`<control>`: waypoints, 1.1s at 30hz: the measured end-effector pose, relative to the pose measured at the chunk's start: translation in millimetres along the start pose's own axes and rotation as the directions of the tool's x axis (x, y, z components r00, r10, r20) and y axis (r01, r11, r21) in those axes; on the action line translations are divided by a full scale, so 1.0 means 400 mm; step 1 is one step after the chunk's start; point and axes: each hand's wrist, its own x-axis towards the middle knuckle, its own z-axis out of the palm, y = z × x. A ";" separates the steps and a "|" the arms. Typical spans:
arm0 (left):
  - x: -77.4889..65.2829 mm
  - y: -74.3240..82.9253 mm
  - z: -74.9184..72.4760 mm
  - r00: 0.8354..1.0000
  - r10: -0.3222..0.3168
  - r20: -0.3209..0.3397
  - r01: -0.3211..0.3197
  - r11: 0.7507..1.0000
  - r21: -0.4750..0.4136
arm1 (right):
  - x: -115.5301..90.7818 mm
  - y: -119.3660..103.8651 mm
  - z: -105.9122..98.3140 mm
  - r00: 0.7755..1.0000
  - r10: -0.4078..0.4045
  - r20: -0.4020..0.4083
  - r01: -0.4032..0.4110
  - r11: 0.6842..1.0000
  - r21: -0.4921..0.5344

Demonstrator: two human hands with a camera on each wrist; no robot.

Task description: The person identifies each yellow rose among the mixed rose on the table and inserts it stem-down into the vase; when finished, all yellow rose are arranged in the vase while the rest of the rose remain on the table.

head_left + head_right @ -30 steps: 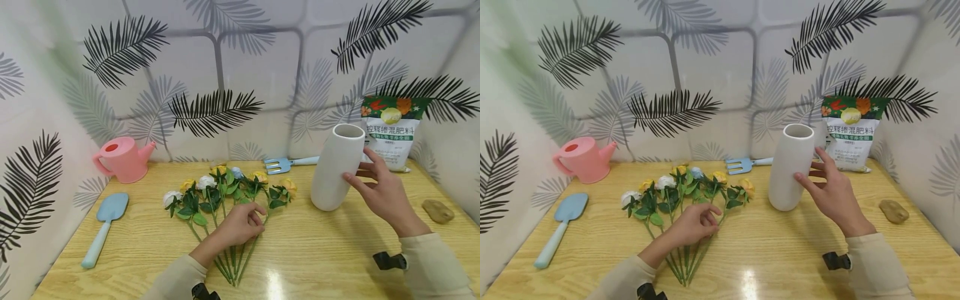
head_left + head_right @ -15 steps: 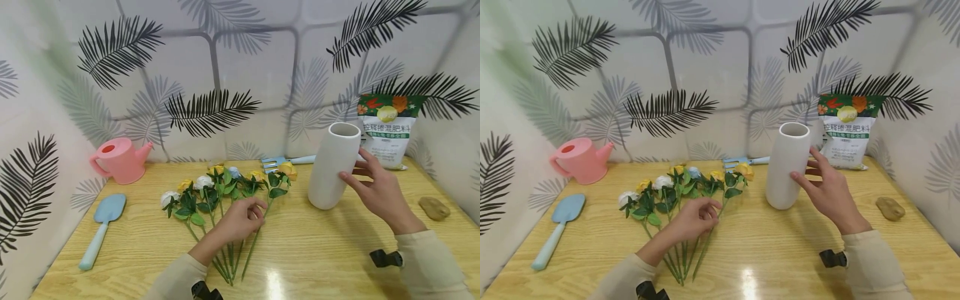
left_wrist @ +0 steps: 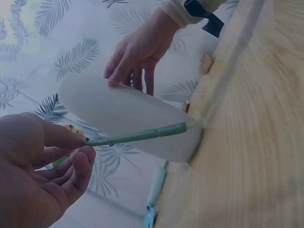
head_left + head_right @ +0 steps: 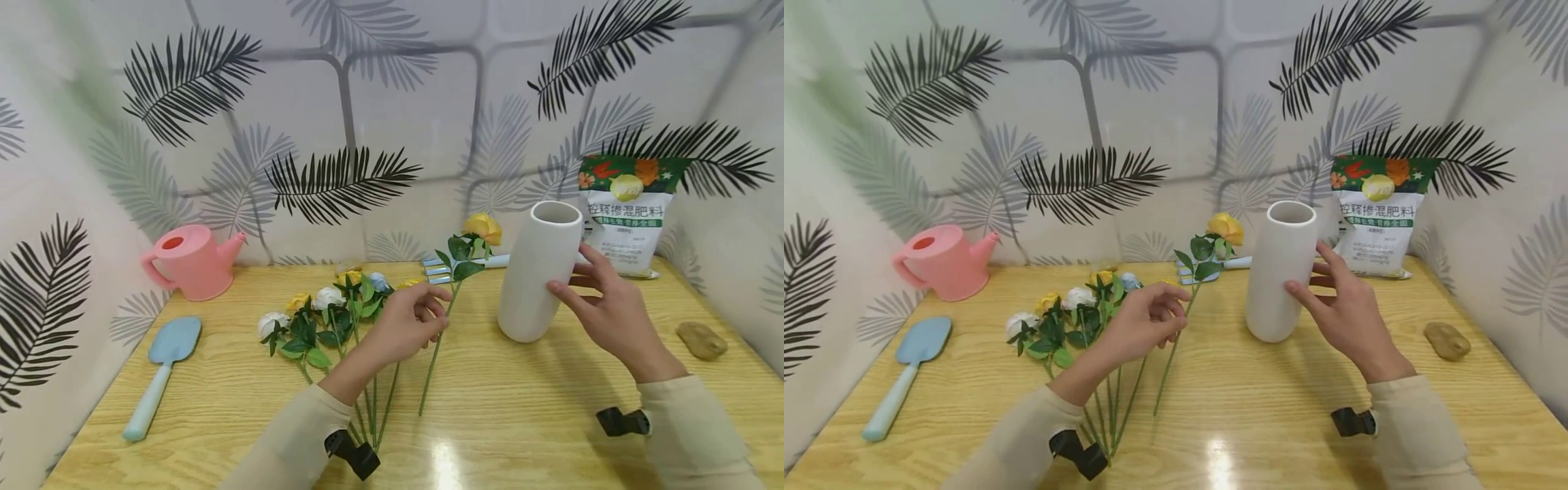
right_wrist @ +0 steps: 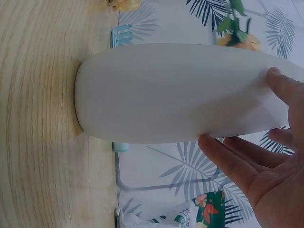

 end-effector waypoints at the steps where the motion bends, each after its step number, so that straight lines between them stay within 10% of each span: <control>1: 0.008 0.007 0.001 1.000 0.010 -0.010 -0.010 1.000 -0.006 | 0.000 0.000 0.000 1.000 0.001 0.003 -0.001 1.000 0.003; 15: 0.144 0.135 0.002 0.988 0.121 -0.094 -0.129 0.989 -0.075 | -0.001 -0.001 -0.004 0.999 0.027 0.021 -0.027 1.000 0.006; 33: 0.303 0.318 0.021 0.966 0.225 -0.124 -0.217 0.973 0.080 | -0.002 -0.002 -0.001 1.000 -0.012 -0.003 0.012 1.000 0.028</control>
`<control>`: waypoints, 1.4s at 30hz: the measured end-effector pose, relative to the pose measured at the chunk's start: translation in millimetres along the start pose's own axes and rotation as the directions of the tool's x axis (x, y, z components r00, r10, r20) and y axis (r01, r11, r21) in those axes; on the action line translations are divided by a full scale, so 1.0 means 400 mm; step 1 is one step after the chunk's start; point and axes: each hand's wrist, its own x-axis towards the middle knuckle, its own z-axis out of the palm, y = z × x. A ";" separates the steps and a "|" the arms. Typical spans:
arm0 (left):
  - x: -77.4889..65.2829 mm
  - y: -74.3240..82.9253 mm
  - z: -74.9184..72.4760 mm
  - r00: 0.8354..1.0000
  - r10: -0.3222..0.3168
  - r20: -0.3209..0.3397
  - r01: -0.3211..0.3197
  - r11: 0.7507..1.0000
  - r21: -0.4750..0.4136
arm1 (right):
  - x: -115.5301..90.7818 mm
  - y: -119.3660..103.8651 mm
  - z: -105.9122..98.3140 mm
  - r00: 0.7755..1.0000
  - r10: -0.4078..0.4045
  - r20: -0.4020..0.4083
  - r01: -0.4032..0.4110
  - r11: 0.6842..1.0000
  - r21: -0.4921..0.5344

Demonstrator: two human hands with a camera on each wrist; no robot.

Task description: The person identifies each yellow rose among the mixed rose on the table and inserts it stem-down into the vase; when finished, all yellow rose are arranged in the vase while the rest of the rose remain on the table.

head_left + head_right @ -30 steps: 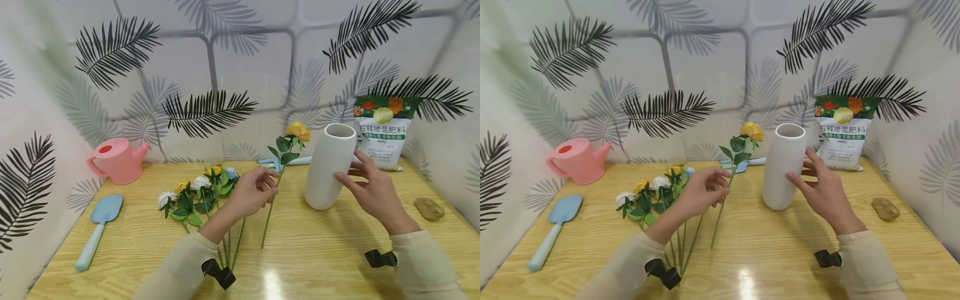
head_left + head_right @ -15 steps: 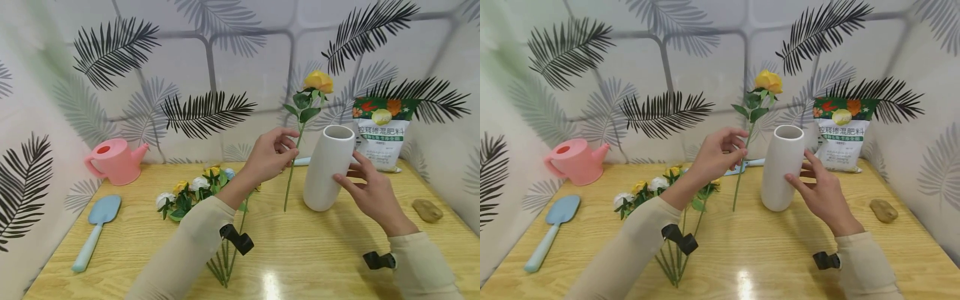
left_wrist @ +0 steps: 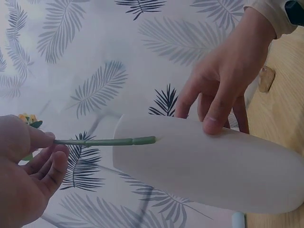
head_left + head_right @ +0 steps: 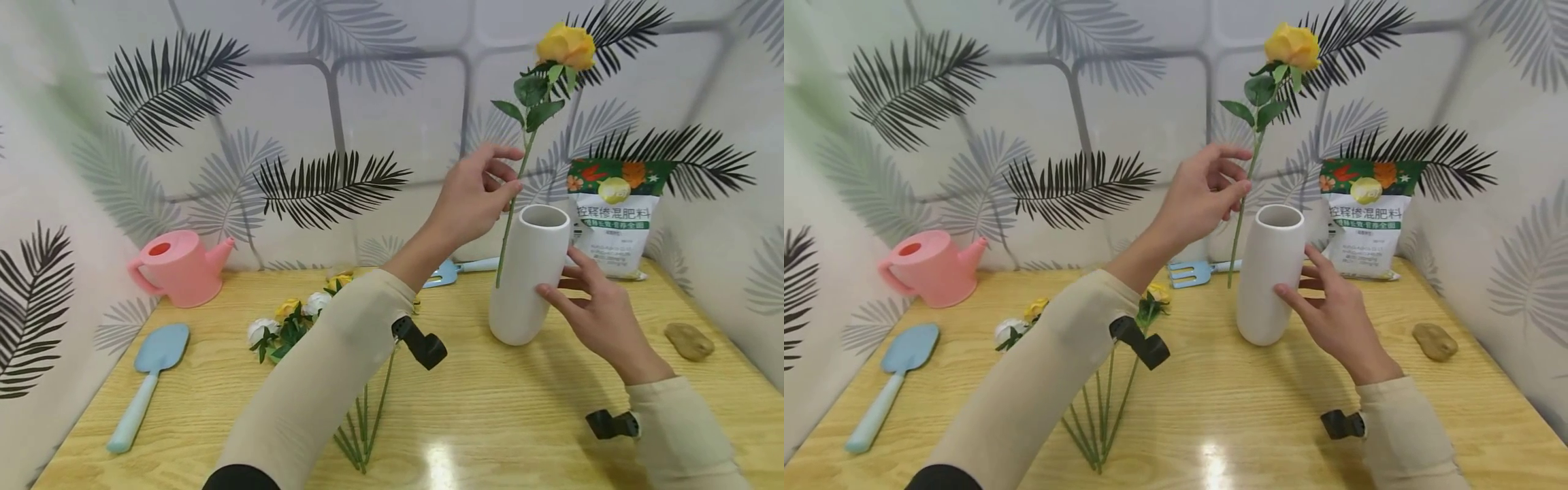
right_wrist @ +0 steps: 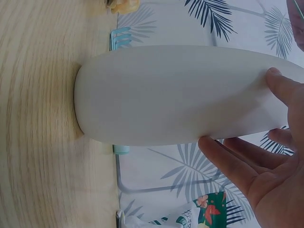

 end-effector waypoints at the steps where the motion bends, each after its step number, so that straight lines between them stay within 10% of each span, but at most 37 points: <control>1: 0.008 0.007 0.002 1.000 -0.001 0.002 0.000 1.000 0.008 | 0.000 0.000 0.001 1.000 -0.001 0.001 0.001 1.000 0.002; 26: 0.113 0.082 0.052 0.944 0.178 -0.278 -0.160 0.983 0.088 | -0.002 -0.001 0.000 1.000 -0.014 -0.011 0.014 1.000 -0.007; 42: 0.079 -0.014 0.092 0.982 0.129 -0.138 -0.117 0.989 0.093 | 0.001 0.001 -0.002 1.000 -0.006 -0.003 0.006 1.000 0.003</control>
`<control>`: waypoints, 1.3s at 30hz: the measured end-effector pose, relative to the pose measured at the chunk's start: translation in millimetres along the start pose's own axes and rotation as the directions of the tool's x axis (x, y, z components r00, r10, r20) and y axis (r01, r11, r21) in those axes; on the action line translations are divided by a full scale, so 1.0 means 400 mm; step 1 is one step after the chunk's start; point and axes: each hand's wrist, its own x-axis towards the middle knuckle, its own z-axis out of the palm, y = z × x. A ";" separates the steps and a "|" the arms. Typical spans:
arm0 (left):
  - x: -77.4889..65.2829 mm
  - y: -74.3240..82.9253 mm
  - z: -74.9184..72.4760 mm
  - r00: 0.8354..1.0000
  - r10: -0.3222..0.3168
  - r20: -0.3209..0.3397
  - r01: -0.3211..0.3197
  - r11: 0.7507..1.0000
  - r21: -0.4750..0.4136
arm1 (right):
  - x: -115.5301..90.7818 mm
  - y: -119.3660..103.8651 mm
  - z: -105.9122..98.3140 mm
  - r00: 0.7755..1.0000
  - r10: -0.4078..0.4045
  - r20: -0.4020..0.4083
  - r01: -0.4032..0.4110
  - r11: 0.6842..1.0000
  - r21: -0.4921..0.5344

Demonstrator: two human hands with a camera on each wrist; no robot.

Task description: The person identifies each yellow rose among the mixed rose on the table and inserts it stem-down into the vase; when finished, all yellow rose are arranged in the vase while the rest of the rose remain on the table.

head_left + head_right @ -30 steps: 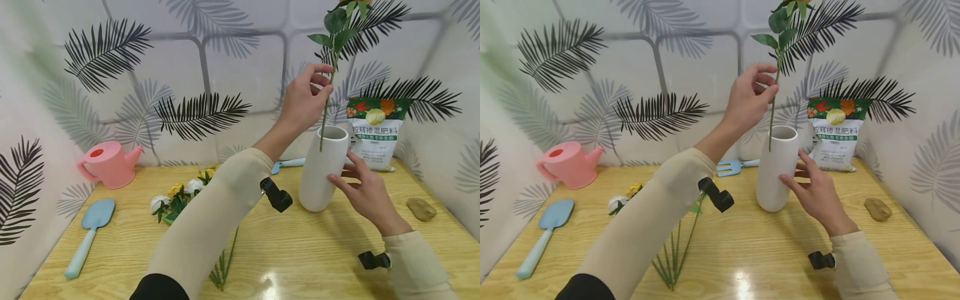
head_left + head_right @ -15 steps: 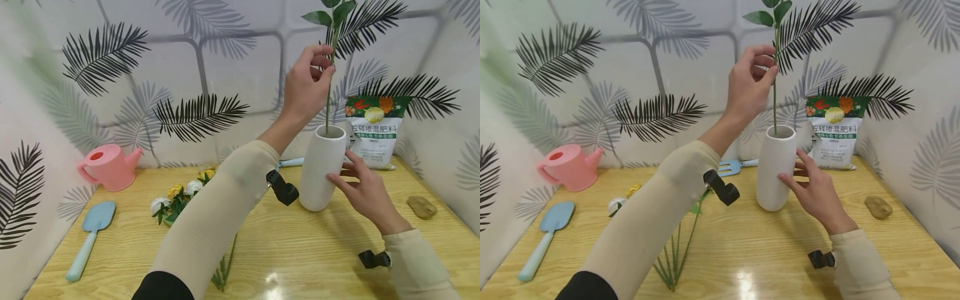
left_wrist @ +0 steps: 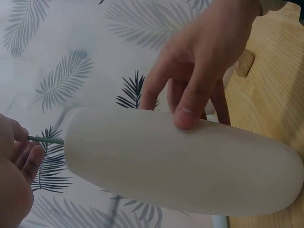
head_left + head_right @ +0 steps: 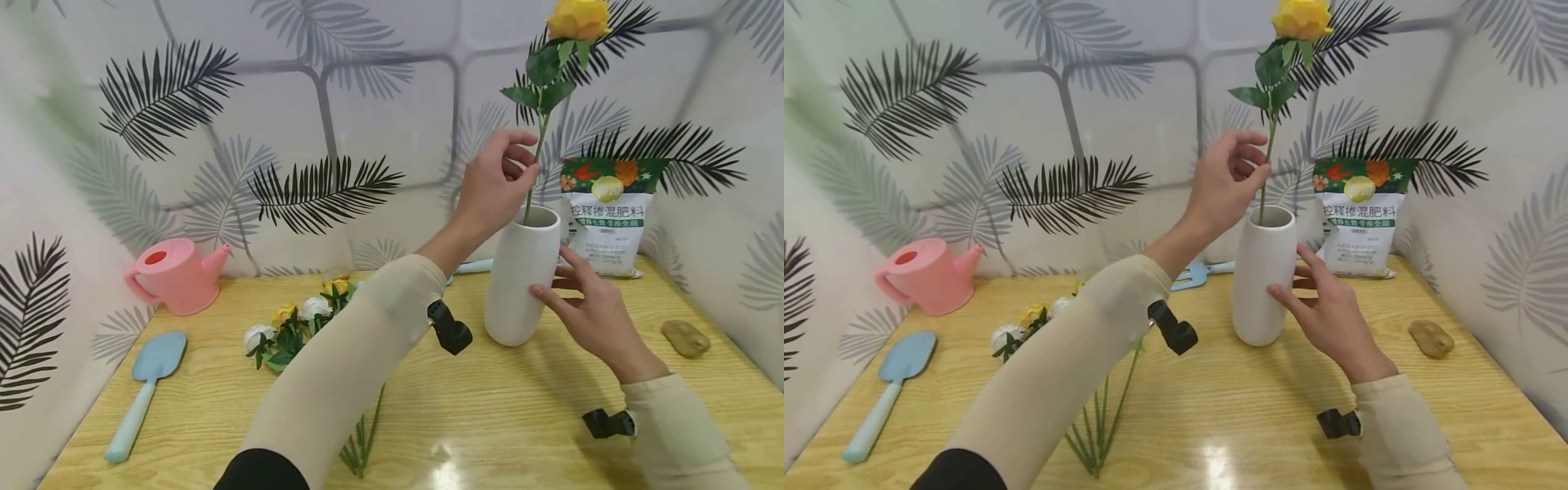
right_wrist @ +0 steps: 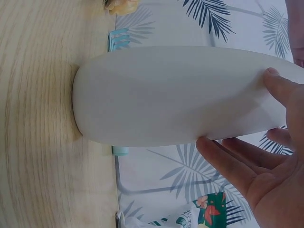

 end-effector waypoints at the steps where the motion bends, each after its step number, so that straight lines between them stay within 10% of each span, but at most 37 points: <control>1: -0.006 -0.007 0.003 1.000 0.012 0.002 -0.011 1.000 -0.007 | 0.000 0.000 -0.001 1.000 0.000 0.002 0.000 1.000 0.000; 13: -0.051 -0.055 0.025 0.995 0.093 0.023 -0.093 0.996 -0.015 | -0.002 -0.002 -0.004 1.000 0.013 0.024 -0.013 1.000 0.002; 39: -0.073 -0.075 0.042 0.999 0.040 -0.017 -0.041 0.993 -0.113 | -0.002 0.001 -0.005 0.999 0.020 0.027 -0.020 1.000 -0.009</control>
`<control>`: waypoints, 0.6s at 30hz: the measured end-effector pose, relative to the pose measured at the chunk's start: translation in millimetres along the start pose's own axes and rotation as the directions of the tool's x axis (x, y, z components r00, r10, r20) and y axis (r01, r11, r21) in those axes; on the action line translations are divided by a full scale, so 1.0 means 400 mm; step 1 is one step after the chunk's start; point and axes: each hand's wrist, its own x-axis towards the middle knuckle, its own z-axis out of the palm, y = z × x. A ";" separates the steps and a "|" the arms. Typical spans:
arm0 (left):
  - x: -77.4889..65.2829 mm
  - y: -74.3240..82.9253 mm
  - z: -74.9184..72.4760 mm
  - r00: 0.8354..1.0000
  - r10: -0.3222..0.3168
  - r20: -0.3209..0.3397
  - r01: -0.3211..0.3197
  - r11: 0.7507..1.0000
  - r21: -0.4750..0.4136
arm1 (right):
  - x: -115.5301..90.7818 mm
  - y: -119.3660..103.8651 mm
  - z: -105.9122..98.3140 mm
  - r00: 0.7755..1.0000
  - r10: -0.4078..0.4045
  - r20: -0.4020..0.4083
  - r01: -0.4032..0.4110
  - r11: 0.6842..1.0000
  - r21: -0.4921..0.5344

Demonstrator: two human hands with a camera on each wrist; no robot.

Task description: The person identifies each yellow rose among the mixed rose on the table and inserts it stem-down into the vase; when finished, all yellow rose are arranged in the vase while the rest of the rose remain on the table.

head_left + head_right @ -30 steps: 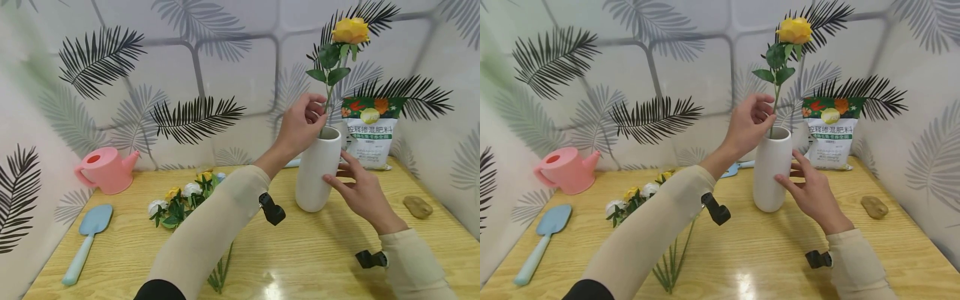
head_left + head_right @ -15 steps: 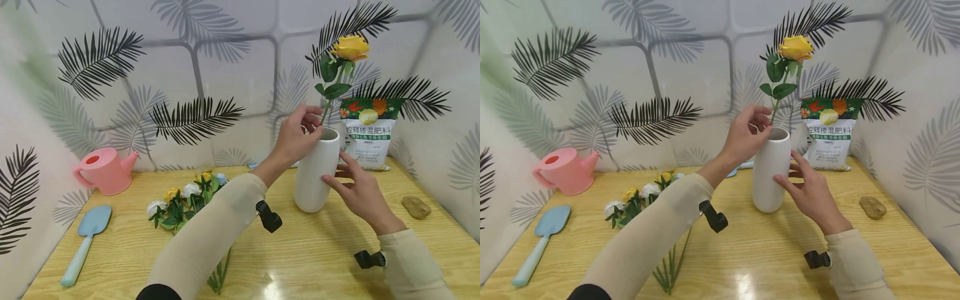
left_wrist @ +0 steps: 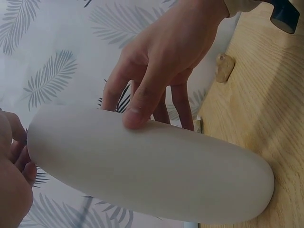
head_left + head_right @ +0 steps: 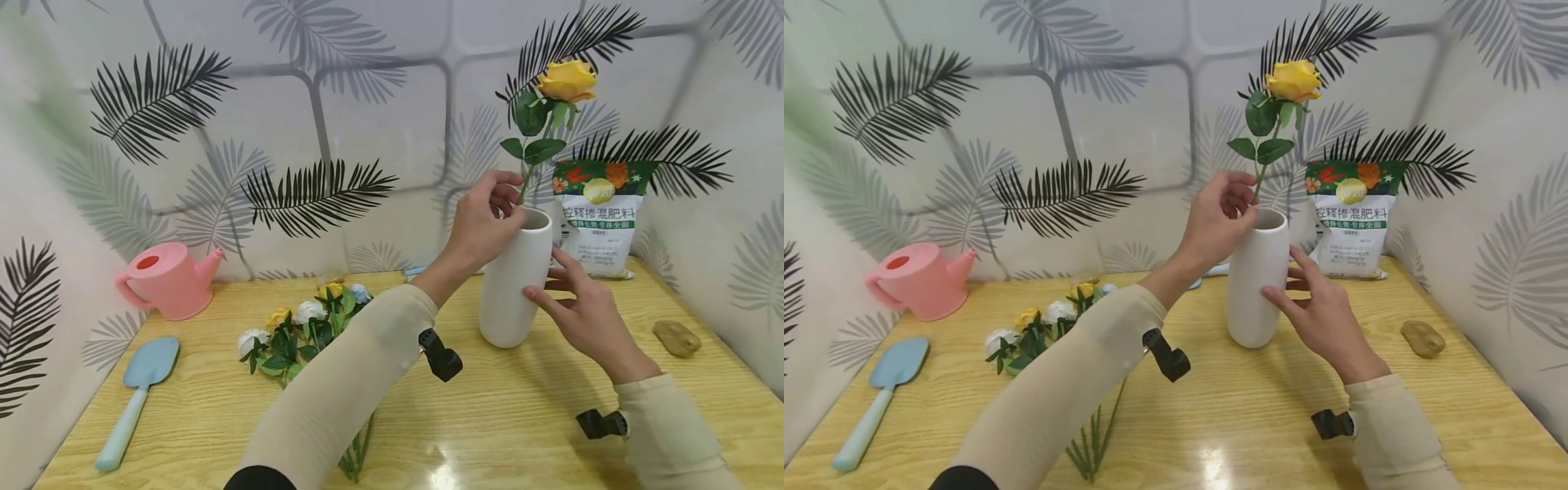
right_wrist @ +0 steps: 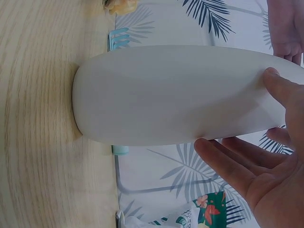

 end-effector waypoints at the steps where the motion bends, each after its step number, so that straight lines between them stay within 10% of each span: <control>1: 0.000 0.000 0.001 1.000 0.000 -0.002 0.000 1.000 0.001 | 0.000 0.000 0.000 1.000 0.000 0.000 0.000 1.000 0.001; 18: 0.003 0.005 0.007 0.999 -0.004 -0.040 0.005 0.999 0.035 | 0.000 -0.001 0.000 1.000 -0.007 -0.003 0.007 1.000 0.001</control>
